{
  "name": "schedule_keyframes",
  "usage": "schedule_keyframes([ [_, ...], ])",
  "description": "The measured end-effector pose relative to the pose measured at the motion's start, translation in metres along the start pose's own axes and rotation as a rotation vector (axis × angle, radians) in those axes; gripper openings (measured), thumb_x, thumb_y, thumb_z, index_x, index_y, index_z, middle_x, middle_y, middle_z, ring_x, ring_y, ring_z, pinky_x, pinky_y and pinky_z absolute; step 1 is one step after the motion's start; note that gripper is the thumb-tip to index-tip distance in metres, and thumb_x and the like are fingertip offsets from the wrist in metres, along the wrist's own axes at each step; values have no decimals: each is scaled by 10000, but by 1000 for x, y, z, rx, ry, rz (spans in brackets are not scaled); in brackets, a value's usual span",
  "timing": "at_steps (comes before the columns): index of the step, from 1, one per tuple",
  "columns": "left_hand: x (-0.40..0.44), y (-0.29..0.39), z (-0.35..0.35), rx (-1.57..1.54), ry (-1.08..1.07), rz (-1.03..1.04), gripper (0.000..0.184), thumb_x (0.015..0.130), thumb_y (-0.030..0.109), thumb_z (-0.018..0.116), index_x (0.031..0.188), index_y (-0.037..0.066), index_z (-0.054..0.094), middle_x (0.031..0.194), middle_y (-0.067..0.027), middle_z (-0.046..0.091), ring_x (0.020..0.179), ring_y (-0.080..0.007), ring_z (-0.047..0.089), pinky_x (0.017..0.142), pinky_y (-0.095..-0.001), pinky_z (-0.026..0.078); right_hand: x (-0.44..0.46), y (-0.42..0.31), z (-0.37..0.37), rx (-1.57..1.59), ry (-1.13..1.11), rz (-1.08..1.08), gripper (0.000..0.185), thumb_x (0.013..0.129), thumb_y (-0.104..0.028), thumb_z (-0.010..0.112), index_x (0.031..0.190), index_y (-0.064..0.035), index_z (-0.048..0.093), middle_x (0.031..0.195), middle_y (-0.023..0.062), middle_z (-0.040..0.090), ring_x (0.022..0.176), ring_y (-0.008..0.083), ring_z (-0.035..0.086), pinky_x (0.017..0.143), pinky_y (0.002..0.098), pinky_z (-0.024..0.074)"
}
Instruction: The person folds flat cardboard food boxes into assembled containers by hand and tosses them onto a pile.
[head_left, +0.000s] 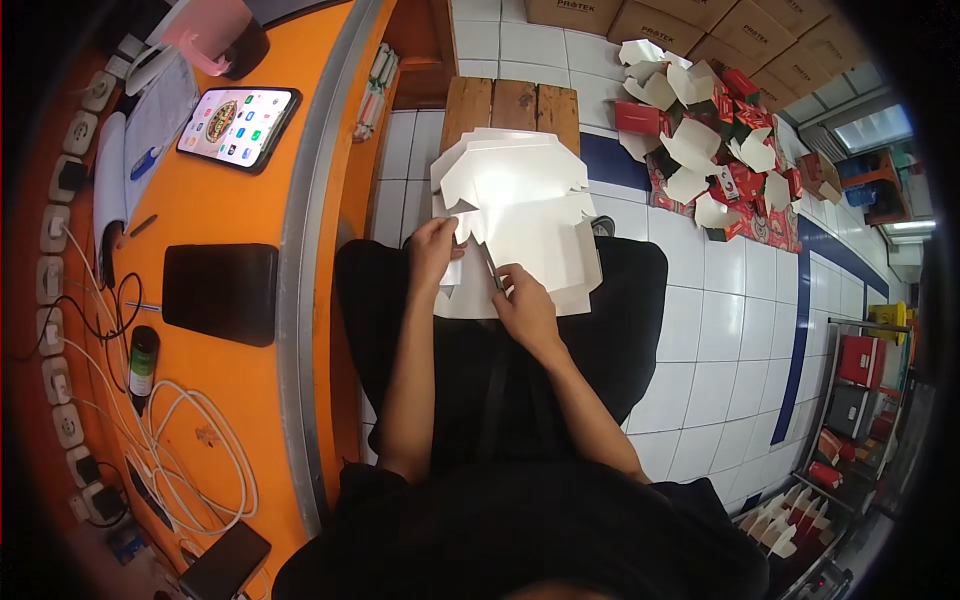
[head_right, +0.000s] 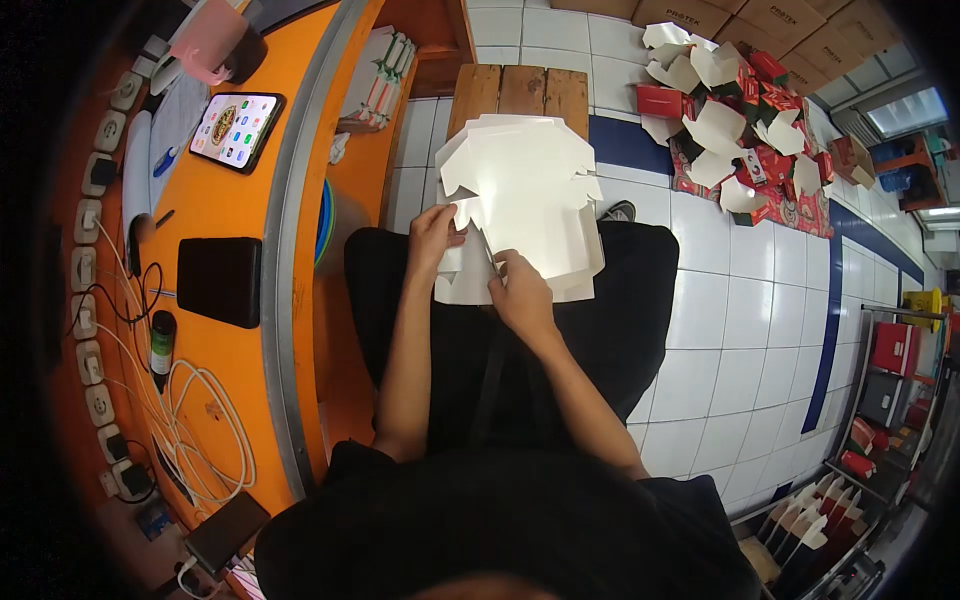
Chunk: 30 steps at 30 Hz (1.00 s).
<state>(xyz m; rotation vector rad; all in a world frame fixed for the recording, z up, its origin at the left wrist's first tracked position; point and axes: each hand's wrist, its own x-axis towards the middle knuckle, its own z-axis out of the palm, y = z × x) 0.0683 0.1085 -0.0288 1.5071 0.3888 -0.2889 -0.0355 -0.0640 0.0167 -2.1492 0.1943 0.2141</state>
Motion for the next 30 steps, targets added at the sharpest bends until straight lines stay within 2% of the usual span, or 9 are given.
schedule_keyframes([
  [6, -10, 4, 13, 380, -72, 242, 238, 908, 93, 733, 1077, -73, 714, 894, -125, 753, 757, -157, 732, 667, -287, 611, 17, 7, 14, -75, -11, 130, 287, 942, -181, 651, 1196, -52, 683, 1011, 179, 737, 948, 402, 716, 821, 519, 552],
  [9, -24, -3, 23, 377, -9, 207, 242, 896, 99, 752, 1048, -82, 702, 887, -134, 753, 769, -150, 733, 690, -281, 618, 21, 17, 21, -41, 56, 86, 320, 936, -165, 661, 1236, -59, 693, 1003, 195, 731, 945, 407, 712, 822, 521, 551],
  [15, -43, -47, 37, -44, -18, 45, 114, 924, 73, 736, 974, -24, 704, 901, -100, 732, 807, -151, 720, 731, -278, 584, 27, 30, 26, 33, 80, 38, 443, 911, -128, 689, 1349, -67, 670, 1006, 222, 719, 912, 424, 698, 815, 521, 547],
  [18, -49, -50, 37, -94, -50, -21, 134, 934, 103, 741, 968, -18, 697, 890, -92, 726, 802, -131, 682, 719, -271, 546, 30, 32, 28, 29, 86, -14, 469, 904, -126, 692, 1368, -64, 660, 998, 231, 711, 900, 422, 691, 808, 517, 544],
  [20, -48, -52, 33, -29, -53, -11, 153, 962, 164, 737, 959, 23, 678, 880, -47, 690, 778, -108, 635, 688, -269, 513, 31, 27, 28, 7, 88, -91, 470, 909, -94, 677, 1377, -46, 671, 940, 239, 720, 777, 347, 709, 751, 435, 567],
  [22, -43, -37, 31, 5, -64, 7, 166, 977, 195, 734, 955, 43, 668, 875, -24, 671, 766, -96, 612, 673, -268, 496, 34, 23, 28, 44, 59, -108, 478, 910, -100, 684, 1384, -45, 665, 953, 240, 717, 783, 345, 707, 757, 433, 566],
  [24, -40, -27, 24, -20, -57, -129, 253, 1013, 306, 724, 954, 70, 653, 864, -2, 635, 769, -95, 610, 687, -277, 513, 33, 22, 31, 101, 18, -117, 496, 916, -117, 701, 1403, -36, 649, 974, 236, 711, 801, 337, 703, 772, 435, 563],
  [28, -44, -25, 22, -64, -120, -92, 335, 1033, 394, 707, 954, 72, 659, 855, 10, 612, 740, -92, 602, 688, -259, 534, 35, 24, 38, 62, 36, -121, 502, 912, -109, 703, 1406, -33, 647, 958, 230, 713, 797, 332, 703, 771, 425, 564],
  [30, -43, -28, 20, -55, -120, -83, 345, 1026, 400, 715, 952, 67, 667, 846, 14, 615, 712, -96, 598, 670, -257, 524, 34, 19, 38, 65, 14, -100, 535, 899, -117, 711, 1422, -48, 625, 943, 234, 701, 822, 388, 701, 764, 473, 554],
])
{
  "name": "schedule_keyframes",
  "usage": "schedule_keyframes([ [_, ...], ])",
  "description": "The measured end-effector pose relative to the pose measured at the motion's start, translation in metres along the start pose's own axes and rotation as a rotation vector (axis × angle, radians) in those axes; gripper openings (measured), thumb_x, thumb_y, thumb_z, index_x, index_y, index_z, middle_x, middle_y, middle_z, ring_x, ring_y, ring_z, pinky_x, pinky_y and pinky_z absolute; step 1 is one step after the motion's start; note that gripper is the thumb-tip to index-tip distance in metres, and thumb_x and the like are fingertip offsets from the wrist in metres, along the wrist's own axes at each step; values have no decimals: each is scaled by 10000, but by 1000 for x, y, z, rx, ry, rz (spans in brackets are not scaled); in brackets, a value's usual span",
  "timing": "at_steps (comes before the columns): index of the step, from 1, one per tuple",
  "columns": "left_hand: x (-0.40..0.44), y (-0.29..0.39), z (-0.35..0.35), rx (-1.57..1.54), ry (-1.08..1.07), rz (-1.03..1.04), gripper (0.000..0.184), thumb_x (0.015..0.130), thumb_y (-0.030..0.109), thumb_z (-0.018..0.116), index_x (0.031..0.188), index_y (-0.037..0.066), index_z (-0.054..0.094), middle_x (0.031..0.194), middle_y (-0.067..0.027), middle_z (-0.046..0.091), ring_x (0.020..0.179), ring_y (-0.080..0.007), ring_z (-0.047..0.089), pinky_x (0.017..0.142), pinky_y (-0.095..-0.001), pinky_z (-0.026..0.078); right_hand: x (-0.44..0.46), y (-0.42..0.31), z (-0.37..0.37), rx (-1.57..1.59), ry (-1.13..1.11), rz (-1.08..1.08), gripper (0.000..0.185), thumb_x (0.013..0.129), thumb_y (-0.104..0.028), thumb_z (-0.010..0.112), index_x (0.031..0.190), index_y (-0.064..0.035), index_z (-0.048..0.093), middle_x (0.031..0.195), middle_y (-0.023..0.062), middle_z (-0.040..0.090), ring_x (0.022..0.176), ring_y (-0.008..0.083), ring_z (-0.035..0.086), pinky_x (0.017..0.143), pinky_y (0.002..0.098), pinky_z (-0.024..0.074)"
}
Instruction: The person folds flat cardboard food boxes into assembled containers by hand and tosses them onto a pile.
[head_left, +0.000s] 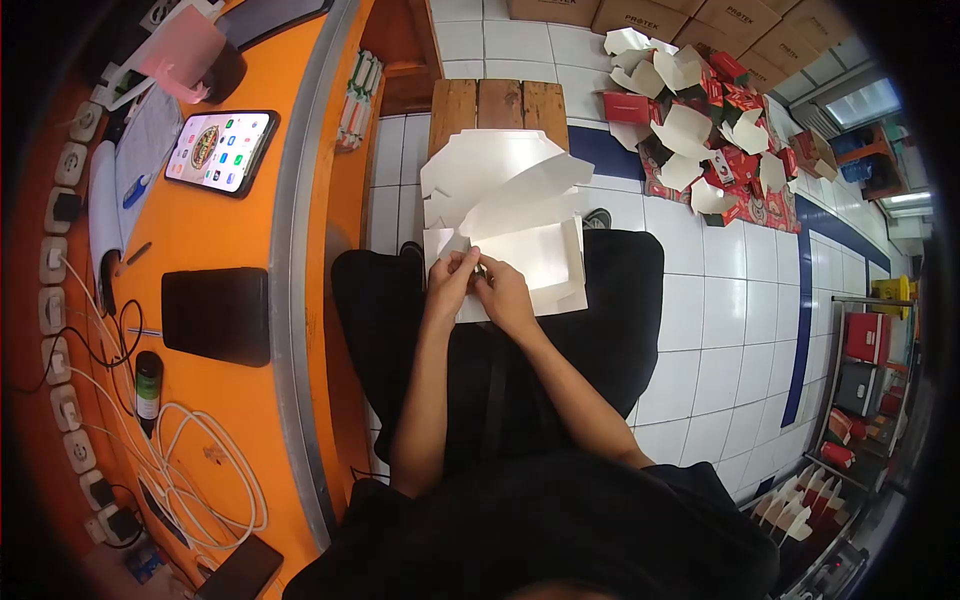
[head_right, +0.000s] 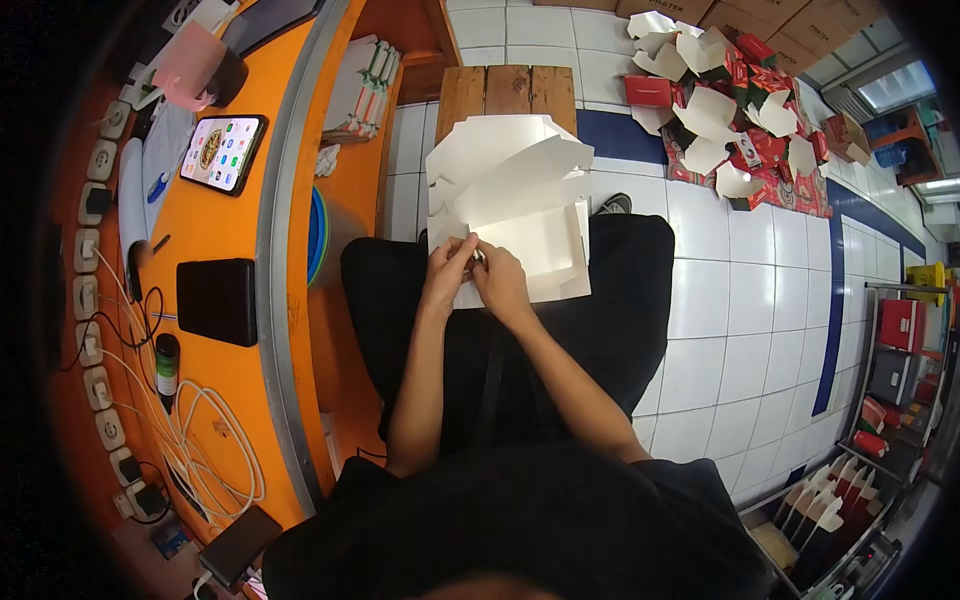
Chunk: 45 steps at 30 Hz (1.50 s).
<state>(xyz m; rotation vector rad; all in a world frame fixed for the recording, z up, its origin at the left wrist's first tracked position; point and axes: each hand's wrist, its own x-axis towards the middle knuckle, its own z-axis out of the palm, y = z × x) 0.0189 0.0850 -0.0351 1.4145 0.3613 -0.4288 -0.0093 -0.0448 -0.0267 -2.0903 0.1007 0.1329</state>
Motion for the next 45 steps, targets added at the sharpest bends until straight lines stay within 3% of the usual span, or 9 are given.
schedule_keyframes([
  [6, 1, 2, -3, 330, 274, 102, 448, 973, 431, 769, 863, 2, 707, 730, -33, 648, 662, -122, 618, 623, -306, 500, 4, -7, -61, 58, 151, 47, 508, 918, -196, 791, 1378, -38, 644, 911, 169, 745, 686, 259, 694, 689, 402, 560],
  [10, -25, 29, 14, 646, 454, 276, 478, 940, 408, 788, 777, -26, 672, 695, -116, 672, 675, -237, 675, 648, -396, 517, 42, 44, -130, -280, 678, 74, 472, 959, -300, 731, 1308, 7, 652, 1024, 175, 688, 975, 334, 685, 891, 425, 536],
  [14, -31, 41, 36, 946, 479, 608, 316, 924, 263, 792, 803, 42, 602, 834, -109, 665, 768, -338, 672, 696, -465, 511, 74, 71, -146, 160, 161, 159, 561, 977, -403, 719, 1322, 35, 651, 1137, 197, 731, 1000, 303, 711, 905, 392, 541],
  [16, -34, 50, 50, 1051, 346, 845, 163, 902, 117, 781, 892, 80, 623, 891, -100, 661, 818, -337, 677, 717, -491, 506, 78, 65, -134, 168, 228, 235, 545, 981, -418, 707, 1298, 24, 673, 1138, 193, 743, 994, 310, 721, 892, 394, 546],
  [19, -25, 43, 72, 956, 231, 881, 199, 904, 217, 789, 974, 71, 672, 919, -115, 710, 830, -339, 710, 737, -474, 534, 80, 68, -129, 125, 280, 274, 509, 976, -430, 700, 1238, 6, 709, 1081, 182, 763, 957, 321, 739, 850, 408, 556],
  [22, -18, 39, 97, 782, -5, 342, 333, 894, 331, 783, 1039, 39, 716, 946, -160, 767, 856, -342, 748, 781, -450, 570, 83, 79, -118, 13, 220, 220, 459, 958, -411, 710, 1152, 4, 732, 978, 187, 770, 894, 334, 749, 804, 432, 563],
  [28, 28, 22, 106, 793, -75, 116, 459, 911, 389, 758, 1029, -54, 742, 903, -198, 786, 787, -308, 775, 749, -414, 601, 77, 58, -122, -156, 194, 117, 340, 942, -322, 718, 978, 15, 748, 875, 203, 766, 804, 341, 755, 747, 441, 574],
  [34, 31, -1, 96, 154, -94, -8, 276, 1021, 174, 657, 1017, -89, 739, 905, -152, 757, 762, -230, 773, 645, -342, 643, 53, 25, -121, -9, 116, 183, 252, 945, -247, 708, 918, 2, 737, 816, 188, 753, 777, 361, 753, 730, 430, 579],
  [45, -8, 37, 68, 426, -49, 295, 257, 1021, 192, 671, 1102, -45, 731, 976, -160, 729, 768, -258, 744, 692, -373, 604, 17, 1, -128, -282, 105, 77, 340, 927, -242, 736, 1205, -56, 674, 1002, 236, 729, 975, 431, 722, 853, 528, 563],
])
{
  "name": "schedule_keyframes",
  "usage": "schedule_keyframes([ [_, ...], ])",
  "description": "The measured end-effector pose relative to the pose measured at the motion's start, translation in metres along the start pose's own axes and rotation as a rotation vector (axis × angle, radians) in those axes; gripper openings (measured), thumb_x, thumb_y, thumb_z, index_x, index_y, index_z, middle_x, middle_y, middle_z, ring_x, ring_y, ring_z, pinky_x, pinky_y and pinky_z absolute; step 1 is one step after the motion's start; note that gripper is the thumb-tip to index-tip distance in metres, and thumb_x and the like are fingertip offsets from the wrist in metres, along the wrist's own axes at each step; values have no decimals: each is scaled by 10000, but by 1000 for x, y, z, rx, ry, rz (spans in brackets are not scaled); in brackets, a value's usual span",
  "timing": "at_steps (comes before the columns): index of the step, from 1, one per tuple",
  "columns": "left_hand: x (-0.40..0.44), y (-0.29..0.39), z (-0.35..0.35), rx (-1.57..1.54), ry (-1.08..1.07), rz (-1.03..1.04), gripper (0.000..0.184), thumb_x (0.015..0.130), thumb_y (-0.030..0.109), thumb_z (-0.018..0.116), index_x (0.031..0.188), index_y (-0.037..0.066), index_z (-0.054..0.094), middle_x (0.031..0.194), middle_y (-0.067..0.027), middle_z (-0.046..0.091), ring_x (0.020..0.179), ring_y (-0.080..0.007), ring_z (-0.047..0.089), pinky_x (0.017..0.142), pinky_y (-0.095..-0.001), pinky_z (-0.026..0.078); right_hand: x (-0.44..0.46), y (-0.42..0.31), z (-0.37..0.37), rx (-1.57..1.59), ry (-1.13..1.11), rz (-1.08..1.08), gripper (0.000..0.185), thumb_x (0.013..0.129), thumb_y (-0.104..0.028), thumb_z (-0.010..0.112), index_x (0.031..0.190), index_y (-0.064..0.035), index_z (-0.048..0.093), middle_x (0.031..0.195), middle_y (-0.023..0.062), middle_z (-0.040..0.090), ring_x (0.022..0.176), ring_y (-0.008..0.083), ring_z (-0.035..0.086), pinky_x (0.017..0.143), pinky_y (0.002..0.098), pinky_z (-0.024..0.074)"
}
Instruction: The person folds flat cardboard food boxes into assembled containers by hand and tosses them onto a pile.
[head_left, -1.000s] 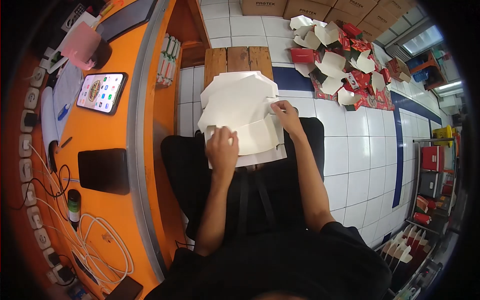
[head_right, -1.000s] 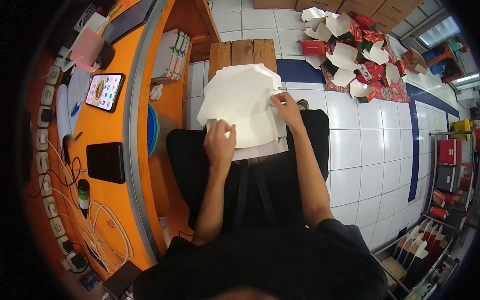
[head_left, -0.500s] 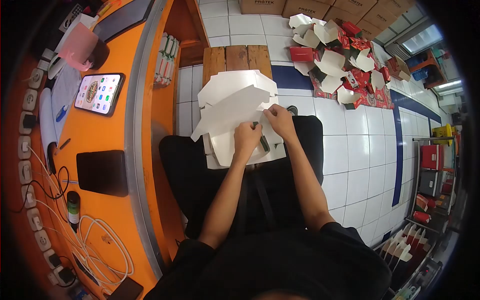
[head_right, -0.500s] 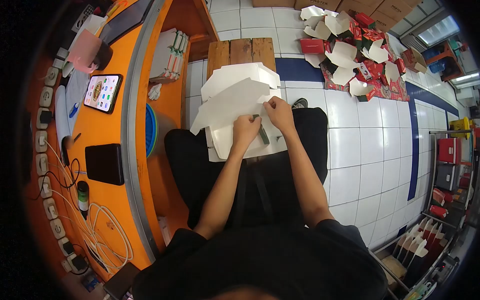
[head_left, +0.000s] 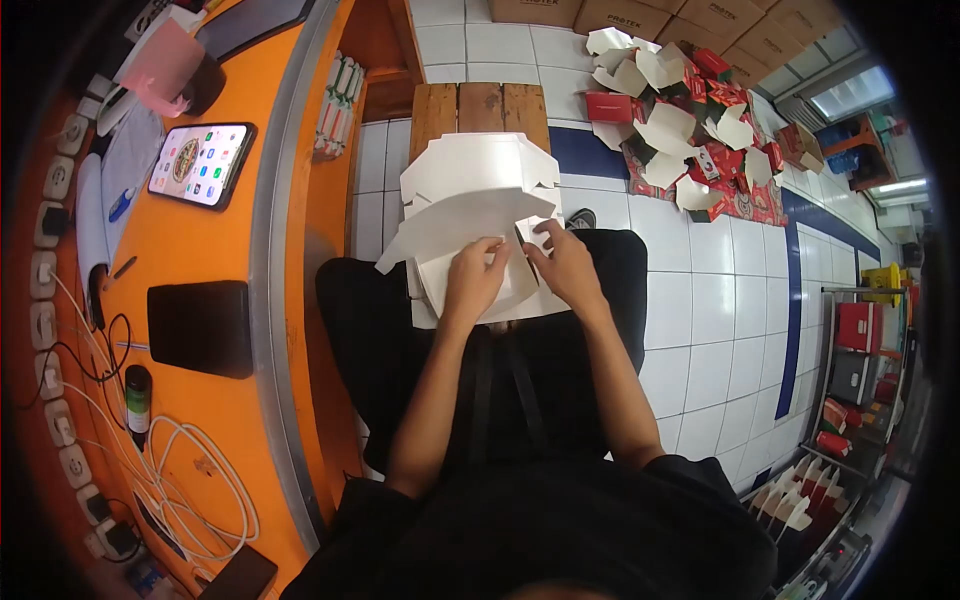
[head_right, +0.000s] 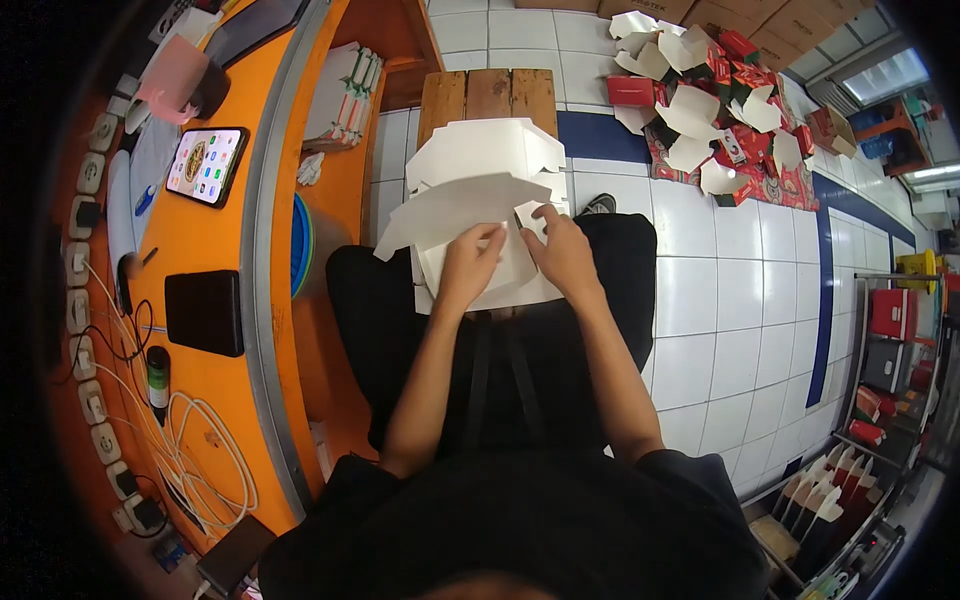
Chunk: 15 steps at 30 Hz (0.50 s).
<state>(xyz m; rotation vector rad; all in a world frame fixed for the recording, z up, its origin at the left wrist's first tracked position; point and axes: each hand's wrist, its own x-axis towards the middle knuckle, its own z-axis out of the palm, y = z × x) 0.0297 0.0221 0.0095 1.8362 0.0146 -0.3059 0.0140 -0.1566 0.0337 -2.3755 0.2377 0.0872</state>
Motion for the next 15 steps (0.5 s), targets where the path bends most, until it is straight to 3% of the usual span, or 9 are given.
schedule_keyframes([
  [2, -35, 15, -31, 388, 133, 213, 270, 985, 250, 725, 1120, 17, 743, 1022, -157, 686, 873, -300, 710, 786, -420, 564, -13, -10, -22, -45, -23, -93, 450, 914, -287, 765, 1300, -92, 639, 1089, 200, 704, 1046, 409, 705, 896, 512, 560],
  [3, -53, 20, -47, 514, 171, 260, 281, 962, 281, 755, 1124, 52, 750, 1054, -158, 658, 947, -324, 687, 841, -443, 542, -17, -13, -33, -154, -195, -207, 472, 908, -302, 772, 1317, -106, 640, 1091, 190, 697, 1054, 395, 705, 896, 498, 565],
  [4, -73, 28, -60, 606, 152, 172, 295, 938, 312, 786, 1119, 80, 753, 1093, -162, 618, 1057, -352, 645, 908, -459, 531, -21, -11, -39, -262, -363, -320, 494, 902, -316, 779, 1333, -120, 641, 1093, 180, 691, 1063, 380, 705, 895, 483, 570],
  [6, -104, 17, -72, 722, 65, -41, 340, 911, 344, 811, 1113, 77, 748, 1164, -166, 603, 1081, -364, 623, 920, -468, 531, -25, 10, -22, -413, -372, -399, 436, 886, -346, 794, 1243, -124, 680, 1091, 143, 698, 1040, 342, 715, 885, 468, 573],
  [9, -111, -8, -63, 785, 29, 31, 297, 944, 298, 774, 1080, 35, 755, 1105, -181, 638, 1037, -382, 637, 919, -476, 534, -24, 28, 6, -581, -375, -474, 239, 933, -335, 733, 971, -101, 703, 993, 92, 730, 944, 299, 729, 825, 474, 567],
  [10, -104, -17, -59, 779, 23, 46, 297, 944, 298, 774, 1080, 35, 755, 1105, -181, 638, 1037, -382, 637, 919, -476, 534, -23, 31, 11, -590, -364, -464, 239, 933, -335, 733, 971, -101, 703, 993, 92, 730, 944, 299, 729, 825, 474, 567],
  [13, -89, -33, -56, 713, 167, 249, 140, 992, 95, 654, 986, 5, 760, 944, -197, 717, 909, -423, 695, 836, -489, 569, -29, 43, 23, -510, -254, -535, 205, 981, -267, 665, 927, -71, 692, 924, 114, 732, 921, 312, 730, 817, 456, 572],
  [15, -80, -34, -53, 693, 152, 233, 136, 989, 88, 654, 976, 1, 758, 953, -203, 720, 908, -430, 702, 824, -495, 571, -28, 45, 28, -441, -196, -570, 202, 992, -235, 647, 891, -65, 688, 888, 135, 730, 874, 342, 731, 807, 464, 582],
])
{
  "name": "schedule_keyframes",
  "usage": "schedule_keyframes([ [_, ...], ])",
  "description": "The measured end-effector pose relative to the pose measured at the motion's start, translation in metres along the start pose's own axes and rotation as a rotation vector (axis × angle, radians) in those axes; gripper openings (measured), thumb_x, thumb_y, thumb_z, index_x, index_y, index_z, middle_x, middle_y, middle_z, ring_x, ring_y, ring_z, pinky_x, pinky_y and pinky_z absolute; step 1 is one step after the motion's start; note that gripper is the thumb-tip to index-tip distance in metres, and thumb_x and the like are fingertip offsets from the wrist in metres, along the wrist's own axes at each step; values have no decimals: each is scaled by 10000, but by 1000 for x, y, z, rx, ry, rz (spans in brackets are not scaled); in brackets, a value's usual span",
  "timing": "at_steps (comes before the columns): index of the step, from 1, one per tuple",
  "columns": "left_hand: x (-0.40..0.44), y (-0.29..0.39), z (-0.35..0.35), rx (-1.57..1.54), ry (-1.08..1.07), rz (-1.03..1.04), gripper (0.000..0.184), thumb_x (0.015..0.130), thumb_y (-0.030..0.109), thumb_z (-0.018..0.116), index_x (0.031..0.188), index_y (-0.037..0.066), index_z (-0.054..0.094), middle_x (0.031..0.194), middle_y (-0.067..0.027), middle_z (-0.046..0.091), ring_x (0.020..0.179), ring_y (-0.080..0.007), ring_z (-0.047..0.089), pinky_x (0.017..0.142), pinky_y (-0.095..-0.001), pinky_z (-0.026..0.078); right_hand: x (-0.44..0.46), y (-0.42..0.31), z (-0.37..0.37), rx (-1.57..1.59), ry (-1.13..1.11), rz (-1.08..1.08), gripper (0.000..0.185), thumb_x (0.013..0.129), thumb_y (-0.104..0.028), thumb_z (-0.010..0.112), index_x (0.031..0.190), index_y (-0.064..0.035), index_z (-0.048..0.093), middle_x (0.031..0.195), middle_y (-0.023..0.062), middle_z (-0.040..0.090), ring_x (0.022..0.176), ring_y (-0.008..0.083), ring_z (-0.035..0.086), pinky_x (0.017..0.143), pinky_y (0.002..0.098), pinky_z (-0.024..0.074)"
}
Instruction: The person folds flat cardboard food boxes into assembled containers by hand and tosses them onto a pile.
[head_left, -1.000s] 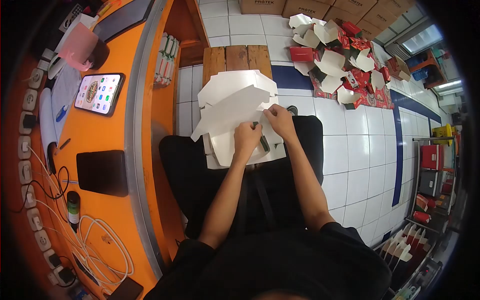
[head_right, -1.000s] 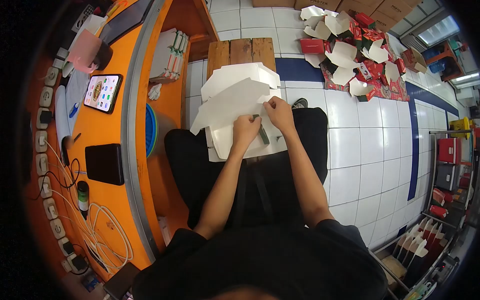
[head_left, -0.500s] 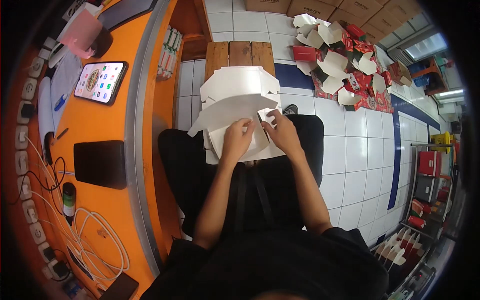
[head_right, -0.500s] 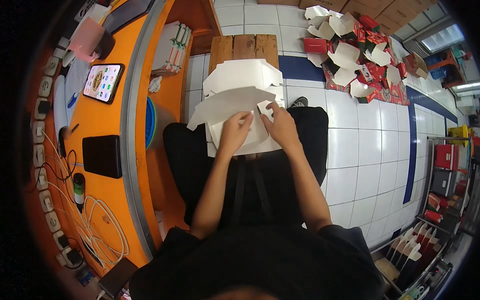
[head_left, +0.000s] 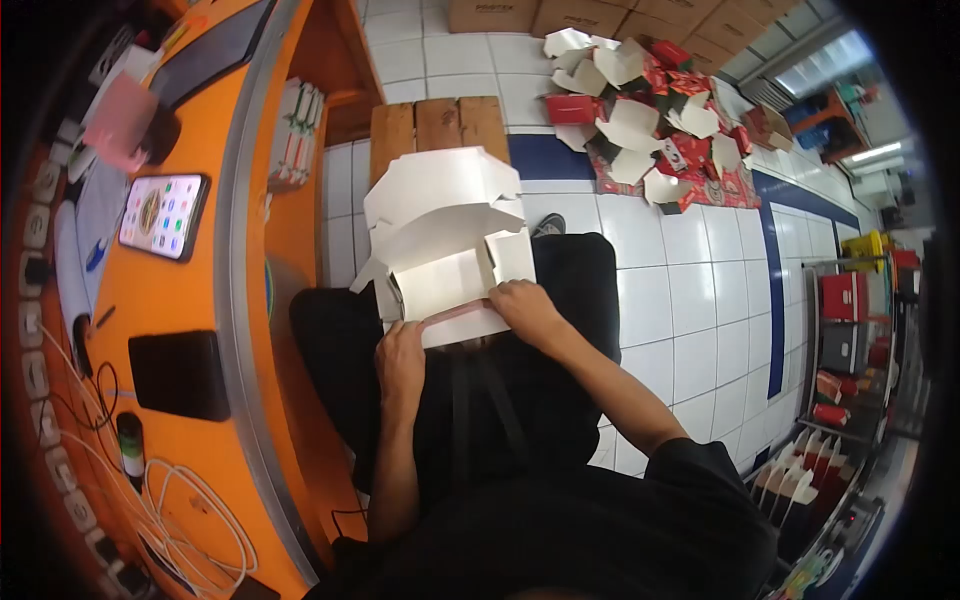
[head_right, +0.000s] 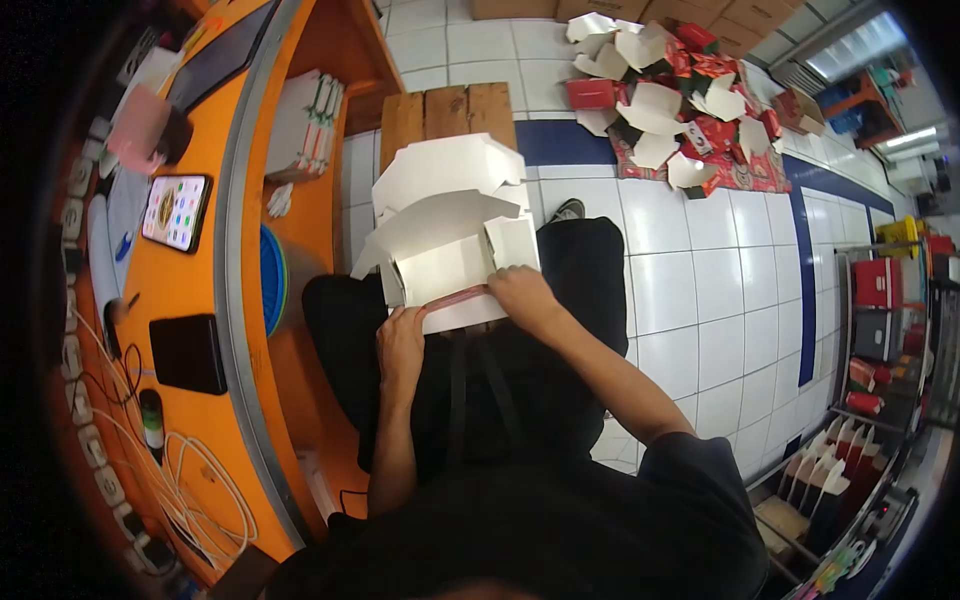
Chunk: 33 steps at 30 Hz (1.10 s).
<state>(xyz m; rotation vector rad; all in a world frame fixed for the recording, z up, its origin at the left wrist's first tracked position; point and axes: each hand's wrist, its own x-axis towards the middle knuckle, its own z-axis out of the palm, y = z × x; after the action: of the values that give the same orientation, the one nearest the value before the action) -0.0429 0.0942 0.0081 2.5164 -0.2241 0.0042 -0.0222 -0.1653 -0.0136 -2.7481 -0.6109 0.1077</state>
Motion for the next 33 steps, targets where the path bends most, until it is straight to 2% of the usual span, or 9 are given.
schedule_keyframes([
  [6, 13, 0, -13, -92, 19, -56, 335, 1043, 124, 618, 1365, 41, 656, 1125, -231, 735, 1049, -428, 724, 885, -474, 595, 21, 31, -54, 129, -239, 208, 161, 907, -155, 670, 981, -44, 759, 908, 204, 731, 918, 401, 727, 828, 535, 575],
  [8, 13, -5, -10, -250, 219, -35, 559, 1060, 162, 626, 1587, 104, 449, 1297, -235, 688, 1065, -390, 728, 868, -454, 593, 28, 101, -91, -108, 178, 216, 214, 902, -193, 672, 1028, -55, 776, 955, 232, 742, 948, 380, 733, 796, 517, 573],
  [10, 19, -12, -13, -193, 154, -121, 594, 1062, 184, 621, 1606, 91, 404, 1368, -239, 640, 1152, -394, 689, 925, -463, 573, 55, 151, -195, 17, 172, 741, 509, 895, -368, 788, 1285, -57, 686, 1110, 271, 721, 1013, 396, 727, 826, 511, 557],
  [13, 27, -29, -1, -50, 87, -259, 614, 1058, 241, 612, 1588, 26, 389, 1426, -251, 594, 1265, -409, 625, 1035, -486, 519, 50, 190, -227, -264, 618, 527, 884, 918, -422, 795, 1601, -90, 342, 1125, 267, 730, 940, 424, 729, 757, 485, 570],
  [15, 34, -39, 8, 28, 90, -322, 613, 1054, 275, 609, 1552, -26, 418, 1413, -258, 594, 1292, -420, 599, 1089, -501, 483, 45, 191, -188, -149, 709, 372, 862, 898, -410, 813, 1569, -68, 393, 1112, 284, 723, 912, 446, 718, 756, 497, 562],
  [19, 30, -37, 24, 140, -90, -441, 698, 1027, 365, 621, 1539, -69, 429, 1435, -256, 571, 1311, -402, 583, 1083, -541, 459, 9, 56, -72, 137, 40, 768, 768, 918, -491, 748, 1361, 117, 595, 1242, 346, 670, 1232, 475, 631, 1036, 527, 511],
  [25, 13, -27, 39, 221, 79, -271, 767, 1050, 362, 597, 1580, -118, 319, 1537, -305, 478, 1399, -430, 512, 1166, -538, 391, -7, -19, 19, 112, 201, 820, 837, 905, -449, 764, 1487, 80, 476, 1284, 275, 628, 1148, 448, 618, 953, 531, 526],
  [29, 19, -14, 31, 118, 111, -163, 645, 1006, 187, 667, 1550, -37, 404, 1455, -271, 583, 1406, -403, 525, 1220, -568, 332, -6, -34, 13, 33, 470, 642, 617, 942, -192, 734, 1476, 14, 505, 1276, 269, 644, 1152, 433, 639, 948, 519, 534],
  [33, 28, -15, 32, -378, 210, -230, 489, 917, -27, 661, 1398, 19, 589, 1230, -184, 707, 1143, -365, 688, 1034, -475, 527, -3, -36, 1, 592, 345, 805, 527, 945, -104, 698, 1445, -28, 550, 1240, 254, 679, 1085, 394, 692, 919, 477, 557],
])
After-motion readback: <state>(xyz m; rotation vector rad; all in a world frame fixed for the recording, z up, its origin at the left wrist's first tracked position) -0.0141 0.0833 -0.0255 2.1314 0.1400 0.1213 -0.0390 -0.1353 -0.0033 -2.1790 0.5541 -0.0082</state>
